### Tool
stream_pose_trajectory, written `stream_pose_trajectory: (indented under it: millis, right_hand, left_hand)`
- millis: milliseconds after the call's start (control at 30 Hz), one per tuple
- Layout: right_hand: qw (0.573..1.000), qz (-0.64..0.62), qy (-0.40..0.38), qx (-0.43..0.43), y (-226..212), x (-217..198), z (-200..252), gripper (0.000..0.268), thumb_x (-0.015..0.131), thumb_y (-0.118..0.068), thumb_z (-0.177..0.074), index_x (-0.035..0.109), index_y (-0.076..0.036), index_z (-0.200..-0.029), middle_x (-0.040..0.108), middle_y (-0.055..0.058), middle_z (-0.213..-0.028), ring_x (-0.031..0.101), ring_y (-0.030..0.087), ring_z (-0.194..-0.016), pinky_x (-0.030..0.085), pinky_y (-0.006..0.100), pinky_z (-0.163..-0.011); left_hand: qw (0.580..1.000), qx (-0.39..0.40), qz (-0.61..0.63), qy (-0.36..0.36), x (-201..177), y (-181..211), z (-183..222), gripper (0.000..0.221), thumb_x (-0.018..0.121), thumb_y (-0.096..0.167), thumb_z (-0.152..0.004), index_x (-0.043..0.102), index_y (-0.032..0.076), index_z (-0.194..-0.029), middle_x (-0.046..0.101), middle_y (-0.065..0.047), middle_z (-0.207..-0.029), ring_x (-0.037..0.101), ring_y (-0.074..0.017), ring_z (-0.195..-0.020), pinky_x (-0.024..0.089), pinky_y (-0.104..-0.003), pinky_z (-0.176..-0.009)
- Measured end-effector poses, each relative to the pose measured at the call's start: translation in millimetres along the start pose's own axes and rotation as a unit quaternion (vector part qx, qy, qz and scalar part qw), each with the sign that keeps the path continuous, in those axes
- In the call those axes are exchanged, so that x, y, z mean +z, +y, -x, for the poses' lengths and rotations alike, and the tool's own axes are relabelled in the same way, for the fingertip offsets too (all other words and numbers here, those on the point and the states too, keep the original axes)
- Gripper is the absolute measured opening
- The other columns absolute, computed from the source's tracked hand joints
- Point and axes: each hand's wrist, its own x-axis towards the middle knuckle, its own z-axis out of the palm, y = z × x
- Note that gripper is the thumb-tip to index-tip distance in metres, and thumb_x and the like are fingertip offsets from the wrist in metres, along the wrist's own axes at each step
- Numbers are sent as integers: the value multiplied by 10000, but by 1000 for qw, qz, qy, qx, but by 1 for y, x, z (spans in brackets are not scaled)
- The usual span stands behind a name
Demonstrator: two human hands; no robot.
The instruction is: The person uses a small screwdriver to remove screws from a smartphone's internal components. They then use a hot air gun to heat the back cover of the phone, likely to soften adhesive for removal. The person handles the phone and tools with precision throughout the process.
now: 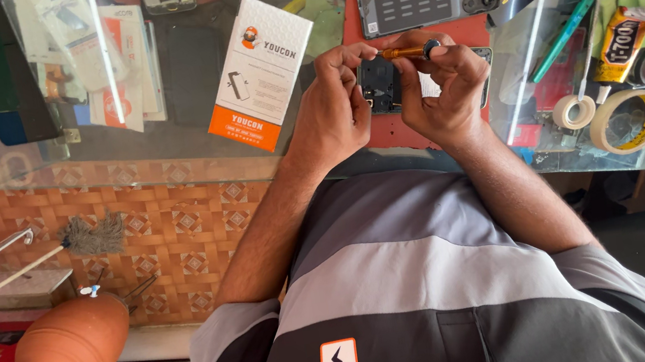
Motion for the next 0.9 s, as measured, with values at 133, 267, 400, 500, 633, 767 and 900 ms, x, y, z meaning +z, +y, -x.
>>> stream_pose_trajectory:
  millis: [133,267,400,500,633,767,900]
  right_hand:
    - [1000,-20,-3,1,1,3,-1,585,543,237,-1027,210,-143,-1322,583,300,-1248,712,367,-1169,654,378,-862]
    - [1000,-15,-6,7,0,5,1,582,545,240,-1019,220,-137,-1321,578,297,-1230,709,376,-1162,664,398,-877]
    - [1000,-17,-17,13,-1,4,1,571,540,236,-1036,223,-143,-1322,582,286,-1246,710,356,-1173,668,371,-842]
    - [1000,-15,-18,10,0,3,0,561,537,244,-1028,235,-117,-1334,595,282,-1221,714,348,-1156,667,374,-825]
    - [999,-7,-29,17,0,0,-1,553,539,236,-1043,233,-111,-1345,588,277,-1220,715,338,-1166,674,382,-859]
    - [999,-8,-36,25,-1,-1,-2,550,538,235,-1048,231,-108,-1351,595,271,-1226,713,336,-1173,675,371,-849]
    - [998,0,-43,39,-1,0,-3,541,544,238,-1041,243,-85,-1354,619,261,-1232,718,324,-1163,674,380,-871]
  left_hand:
    - [1000,-8,0,0,-2,-1,3,500,569,-167,-888,317,-1,-1287,613,-110,-1320,601,-197,-735,545,-353,-695]
    - [1000,-9,2,2,-3,-2,5,506,566,-168,-883,320,4,-1291,619,-105,-1316,606,-201,-753,561,-349,-710]
    - [1000,-3,3,0,-5,-4,6,502,547,-176,-889,309,5,-1292,617,-113,-1339,613,-198,-771,572,-346,-738]
    - [1000,-7,-3,-5,-6,-4,7,523,555,-178,-895,304,9,-1314,619,-108,-1298,629,-195,-789,562,-344,-729]
    - [999,-25,33,-29,-9,-5,5,553,553,-185,-855,291,23,-1296,624,-123,-1323,640,-184,-764,561,-328,-683]
    - [998,-32,7,-47,-11,-5,4,576,579,-180,-832,295,33,-1285,633,-100,-1301,620,-189,-748,555,-338,-680]
    - [998,-18,-35,-52,-11,-4,4,593,598,-169,-807,311,42,-1281,636,-64,-1268,619,-216,-789,559,-372,-737]
